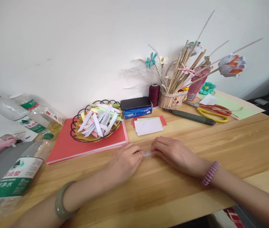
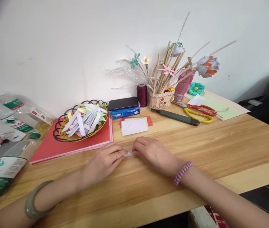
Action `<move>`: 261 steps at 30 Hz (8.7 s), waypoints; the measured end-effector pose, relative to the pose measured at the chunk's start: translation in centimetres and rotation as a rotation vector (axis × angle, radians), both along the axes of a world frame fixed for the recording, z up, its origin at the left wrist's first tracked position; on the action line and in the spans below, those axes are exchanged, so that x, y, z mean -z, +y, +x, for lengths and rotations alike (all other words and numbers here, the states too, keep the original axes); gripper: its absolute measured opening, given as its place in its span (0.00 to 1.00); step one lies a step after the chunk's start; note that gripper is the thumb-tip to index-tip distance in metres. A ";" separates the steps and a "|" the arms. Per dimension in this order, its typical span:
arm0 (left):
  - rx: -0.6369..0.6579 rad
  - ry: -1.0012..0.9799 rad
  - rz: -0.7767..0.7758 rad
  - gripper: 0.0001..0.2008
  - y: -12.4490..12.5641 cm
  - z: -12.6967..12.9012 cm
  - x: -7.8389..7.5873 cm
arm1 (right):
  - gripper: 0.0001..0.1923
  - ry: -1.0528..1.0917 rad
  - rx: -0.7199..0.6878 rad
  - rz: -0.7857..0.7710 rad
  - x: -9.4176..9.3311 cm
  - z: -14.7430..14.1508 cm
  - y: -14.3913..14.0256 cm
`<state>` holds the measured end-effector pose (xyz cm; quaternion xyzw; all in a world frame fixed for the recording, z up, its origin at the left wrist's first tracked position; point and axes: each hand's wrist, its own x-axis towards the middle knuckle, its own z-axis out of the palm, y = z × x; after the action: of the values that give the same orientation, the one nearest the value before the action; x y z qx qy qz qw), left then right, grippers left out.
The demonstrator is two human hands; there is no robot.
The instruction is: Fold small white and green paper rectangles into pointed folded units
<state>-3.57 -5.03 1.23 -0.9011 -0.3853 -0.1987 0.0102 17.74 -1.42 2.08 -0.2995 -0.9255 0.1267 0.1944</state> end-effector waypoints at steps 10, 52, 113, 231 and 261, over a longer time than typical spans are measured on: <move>0.010 0.179 0.161 0.10 0.2 0.0 0.3 | 0.11 0.015 0.019 -0.055 -0.1 0.6 0.0; -0.180 -0.903 -1.180 0.22 -0.4 1.9 -2.3 | 0.12 0.565 0.144 -0.612 -2.5 -2.3 -1.7; -0.279 -1.077 -1.093 0.21 0.4 1.4 -1.0 | 0.15 0.781 0.560 -0.312 -3.4 0.2 0.6; -0.112 0.329 -0.233 0.13 -0.7 1.6 -1.1 | 0.26 -0.148 0.129 0.441 2.6 -0.1 -7.1; -0.238 0.520 0.376 0.20 -6.3 2.3 1.1 | 0.24 -0.174 0.159 0.401 2.3 0.0 -6.2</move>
<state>-1.25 -11.31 0.11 -0.8527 -0.4287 -0.0273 0.2973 17.72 -7.67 -0.20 -0.3365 -0.9189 -0.1016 0.1789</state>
